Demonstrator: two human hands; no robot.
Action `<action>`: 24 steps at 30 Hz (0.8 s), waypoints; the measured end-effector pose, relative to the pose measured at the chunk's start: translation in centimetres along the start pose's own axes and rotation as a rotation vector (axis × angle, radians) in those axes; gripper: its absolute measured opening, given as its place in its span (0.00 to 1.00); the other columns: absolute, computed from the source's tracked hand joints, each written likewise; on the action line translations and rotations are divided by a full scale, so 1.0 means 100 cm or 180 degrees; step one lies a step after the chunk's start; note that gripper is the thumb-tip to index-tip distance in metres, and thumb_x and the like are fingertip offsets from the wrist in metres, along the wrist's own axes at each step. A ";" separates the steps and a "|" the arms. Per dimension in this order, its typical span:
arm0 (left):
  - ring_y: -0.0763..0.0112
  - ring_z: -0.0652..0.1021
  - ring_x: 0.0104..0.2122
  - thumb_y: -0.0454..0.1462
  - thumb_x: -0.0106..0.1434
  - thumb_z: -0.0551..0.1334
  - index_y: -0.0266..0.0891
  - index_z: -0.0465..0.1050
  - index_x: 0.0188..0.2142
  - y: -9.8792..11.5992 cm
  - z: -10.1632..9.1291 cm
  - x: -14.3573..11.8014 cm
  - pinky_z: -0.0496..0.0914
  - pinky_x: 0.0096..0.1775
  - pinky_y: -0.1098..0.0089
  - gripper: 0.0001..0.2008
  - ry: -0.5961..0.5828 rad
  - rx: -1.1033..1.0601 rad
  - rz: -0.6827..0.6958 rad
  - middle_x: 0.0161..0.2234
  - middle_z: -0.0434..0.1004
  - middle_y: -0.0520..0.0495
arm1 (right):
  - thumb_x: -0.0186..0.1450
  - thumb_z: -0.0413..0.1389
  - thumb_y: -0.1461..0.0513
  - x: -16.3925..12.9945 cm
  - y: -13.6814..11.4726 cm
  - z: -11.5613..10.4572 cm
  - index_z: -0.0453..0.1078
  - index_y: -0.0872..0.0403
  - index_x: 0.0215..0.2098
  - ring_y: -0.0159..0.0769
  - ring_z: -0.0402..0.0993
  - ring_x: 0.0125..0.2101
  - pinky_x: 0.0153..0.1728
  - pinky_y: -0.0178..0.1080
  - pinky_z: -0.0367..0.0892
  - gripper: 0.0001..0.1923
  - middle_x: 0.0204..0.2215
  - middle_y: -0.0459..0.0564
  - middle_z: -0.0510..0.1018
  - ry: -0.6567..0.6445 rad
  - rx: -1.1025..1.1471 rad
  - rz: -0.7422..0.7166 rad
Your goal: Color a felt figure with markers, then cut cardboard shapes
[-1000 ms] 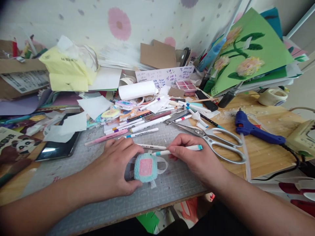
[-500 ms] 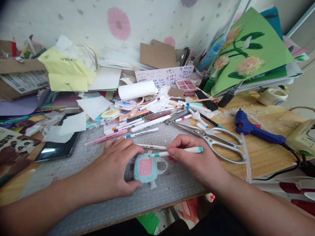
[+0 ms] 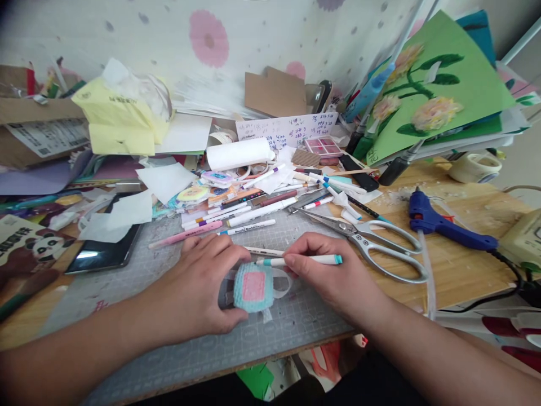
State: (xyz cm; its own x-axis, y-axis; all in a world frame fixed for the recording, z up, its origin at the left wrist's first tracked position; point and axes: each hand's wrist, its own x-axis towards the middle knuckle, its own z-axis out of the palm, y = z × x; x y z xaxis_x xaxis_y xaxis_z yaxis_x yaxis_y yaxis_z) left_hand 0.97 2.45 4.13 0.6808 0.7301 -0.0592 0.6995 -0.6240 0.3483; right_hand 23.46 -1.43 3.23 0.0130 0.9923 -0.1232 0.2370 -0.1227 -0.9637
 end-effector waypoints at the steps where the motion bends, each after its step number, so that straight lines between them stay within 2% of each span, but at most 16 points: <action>1: 0.54 0.68 0.45 0.48 0.45 0.69 0.44 0.67 0.44 -0.001 0.000 0.000 0.55 0.46 0.53 0.28 0.0000 -0.0002 0.0006 0.41 0.68 0.47 | 0.59 0.61 0.57 0.000 0.000 0.000 0.73 0.52 0.23 0.32 0.68 0.24 0.26 0.33 0.62 0.10 0.20 0.44 0.75 0.0057 0.0026 -0.0015; 14: 0.54 0.69 0.44 0.46 0.47 0.68 0.43 0.68 0.42 0.003 -0.004 0.003 0.57 0.46 0.53 0.24 -0.0235 -0.0051 -0.0124 0.41 0.68 0.47 | 0.58 0.62 0.58 -0.003 0.001 -0.004 0.74 0.51 0.24 0.33 0.67 0.24 0.26 0.34 0.61 0.07 0.20 0.43 0.75 -0.0041 0.0105 0.0017; 17: 0.54 0.69 0.43 0.47 0.46 0.68 0.43 0.68 0.42 0.003 -0.004 0.002 0.57 0.45 0.53 0.24 -0.0156 -0.0052 -0.0081 0.40 0.68 0.47 | 0.58 0.63 0.58 -0.004 0.002 -0.005 0.74 0.51 0.24 0.32 0.67 0.24 0.27 0.33 0.61 0.07 0.20 0.43 0.75 0.0030 0.0317 0.0030; 20: 0.54 0.69 0.42 0.46 0.46 0.68 0.44 0.68 0.42 0.001 -0.001 0.002 0.57 0.45 0.53 0.24 -0.0079 -0.0049 -0.0027 0.40 0.68 0.48 | 0.57 0.63 0.59 -0.005 0.002 -0.005 0.74 0.51 0.24 0.32 0.67 0.25 0.27 0.34 0.61 0.07 0.21 0.43 0.75 -0.0107 0.0198 0.0079; 24: 0.55 0.70 0.43 0.46 0.47 0.67 0.43 0.68 0.42 -0.001 0.000 0.002 0.58 0.45 0.53 0.23 -0.0118 -0.0039 -0.0038 0.40 0.68 0.48 | 0.57 0.62 0.61 -0.005 0.003 -0.006 0.72 0.51 0.21 0.31 0.65 0.22 0.26 0.34 0.59 0.08 0.17 0.42 0.72 0.0223 0.0470 0.0043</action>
State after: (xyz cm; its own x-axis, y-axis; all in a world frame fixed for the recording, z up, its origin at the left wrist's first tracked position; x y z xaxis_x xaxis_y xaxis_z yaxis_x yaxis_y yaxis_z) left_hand 1.09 2.67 4.13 0.6802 0.7264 -0.0979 0.7049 -0.6118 0.3589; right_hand 24.08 -1.90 3.17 0.0843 0.9886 -0.1246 0.0910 -0.1321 -0.9871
